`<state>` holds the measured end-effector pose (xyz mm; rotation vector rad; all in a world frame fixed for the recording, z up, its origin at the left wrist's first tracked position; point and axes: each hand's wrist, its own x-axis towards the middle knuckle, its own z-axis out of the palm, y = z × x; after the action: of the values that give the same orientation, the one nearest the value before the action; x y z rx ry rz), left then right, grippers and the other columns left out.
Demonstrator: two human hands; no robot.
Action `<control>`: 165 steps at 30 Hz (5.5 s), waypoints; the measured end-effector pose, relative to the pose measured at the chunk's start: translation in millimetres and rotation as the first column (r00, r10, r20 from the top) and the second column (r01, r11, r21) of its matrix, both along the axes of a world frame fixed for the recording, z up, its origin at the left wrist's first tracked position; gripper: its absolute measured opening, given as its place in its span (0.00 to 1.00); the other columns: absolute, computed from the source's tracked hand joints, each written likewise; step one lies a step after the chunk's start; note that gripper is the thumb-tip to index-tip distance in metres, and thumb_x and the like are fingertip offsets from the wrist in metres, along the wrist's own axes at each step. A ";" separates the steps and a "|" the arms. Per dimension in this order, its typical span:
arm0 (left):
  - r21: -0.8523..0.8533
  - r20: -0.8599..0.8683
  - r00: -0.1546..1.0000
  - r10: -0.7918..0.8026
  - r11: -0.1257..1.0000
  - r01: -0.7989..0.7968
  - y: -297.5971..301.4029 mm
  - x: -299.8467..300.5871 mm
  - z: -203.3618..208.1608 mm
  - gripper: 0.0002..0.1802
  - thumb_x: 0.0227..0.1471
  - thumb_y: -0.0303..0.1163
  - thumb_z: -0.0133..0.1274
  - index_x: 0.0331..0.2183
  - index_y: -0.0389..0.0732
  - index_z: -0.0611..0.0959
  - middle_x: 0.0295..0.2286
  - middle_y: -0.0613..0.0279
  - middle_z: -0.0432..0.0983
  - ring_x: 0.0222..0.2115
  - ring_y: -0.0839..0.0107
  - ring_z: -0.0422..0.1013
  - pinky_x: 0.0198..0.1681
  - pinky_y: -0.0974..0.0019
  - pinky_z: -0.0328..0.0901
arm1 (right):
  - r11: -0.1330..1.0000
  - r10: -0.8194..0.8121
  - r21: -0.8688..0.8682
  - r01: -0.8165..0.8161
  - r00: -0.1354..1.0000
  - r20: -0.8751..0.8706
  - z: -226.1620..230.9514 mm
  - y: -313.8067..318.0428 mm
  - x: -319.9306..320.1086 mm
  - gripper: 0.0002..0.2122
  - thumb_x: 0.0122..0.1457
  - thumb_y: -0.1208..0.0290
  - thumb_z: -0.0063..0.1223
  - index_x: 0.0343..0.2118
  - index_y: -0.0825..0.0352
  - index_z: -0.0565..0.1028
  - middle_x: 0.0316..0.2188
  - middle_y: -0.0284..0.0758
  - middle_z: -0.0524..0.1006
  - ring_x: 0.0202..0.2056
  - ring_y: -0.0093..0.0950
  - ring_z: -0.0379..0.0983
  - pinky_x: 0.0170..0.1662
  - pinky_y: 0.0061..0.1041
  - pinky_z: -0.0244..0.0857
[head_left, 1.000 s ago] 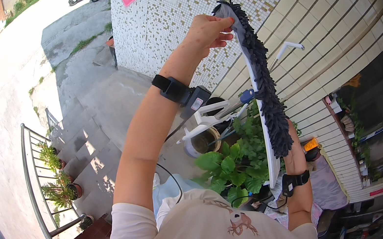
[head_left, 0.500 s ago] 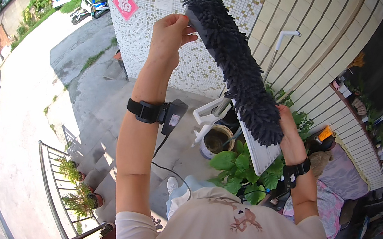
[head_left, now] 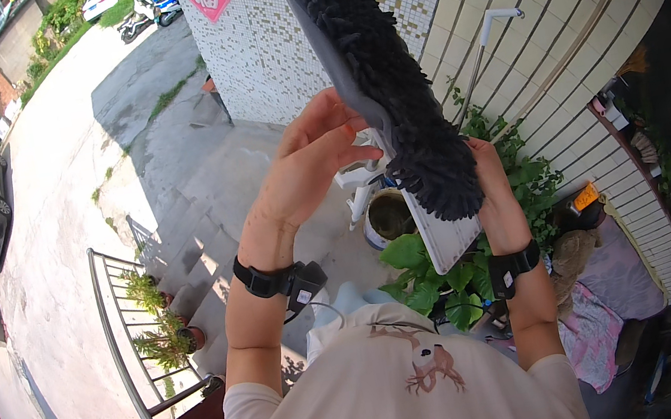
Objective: The person retrieves a mop handle and a mop head from a cluttered room, then moves to a balcony. They dip the mop head into a bucket of water, wring it out, and attach it to the mop handle. The person then adjusts the mop head on the handle to ensure it is secure.
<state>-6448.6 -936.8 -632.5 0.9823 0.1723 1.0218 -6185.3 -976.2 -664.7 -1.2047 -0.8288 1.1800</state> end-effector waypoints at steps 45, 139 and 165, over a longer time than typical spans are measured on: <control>0.349 0.195 0.537 0.821 0.453 -0.820 -32.5 84.4 -50.9 0.42 0.48 0.58 0.51 0.51 0.36 0.58 0.45 0.56 0.63 0.49 0.69 0.58 0.54 0.67 0.49 | 0.970 0.241 0.139 -0.201 0.884 -0.401 31.4 39.9 -26.4 0.13 0.55 0.71 0.54 0.41 0.72 0.74 0.35 0.34 0.77 0.36 0.22 0.74 0.38 0.19 0.68; -0.425 0.256 0.937 0.237 0.899 -0.111 19.9 217.9 -79.0 0.14 0.54 0.28 0.43 0.41 0.31 0.74 0.36 0.56 0.75 0.34 0.66 0.74 0.37 0.64 0.70 | 0.888 -0.313 0.248 0.386 0.905 -0.288 5.4 -34.0 39.4 0.07 0.61 0.68 0.47 0.35 0.65 0.72 0.28 0.29 0.76 0.27 0.17 0.75 0.27 0.18 0.73; -0.355 0.346 0.938 0.027 0.929 0.105 19.1 255.3 -108.1 0.14 0.51 0.26 0.46 0.40 0.30 0.74 0.37 0.55 0.75 0.37 0.67 0.74 0.41 0.65 0.69 | 0.954 0.067 0.238 0.183 0.642 -0.764 -66.7 -32.7 85.8 0.12 0.61 0.64 0.38 0.43 0.60 0.72 0.38 0.29 0.76 0.34 0.23 0.74 0.27 0.21 0.66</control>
<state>-6193.3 -917.7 -740.7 0.4507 0.0480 1.0611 -6099.4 -1009.0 -731.4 -0.3748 -0.2768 1.3000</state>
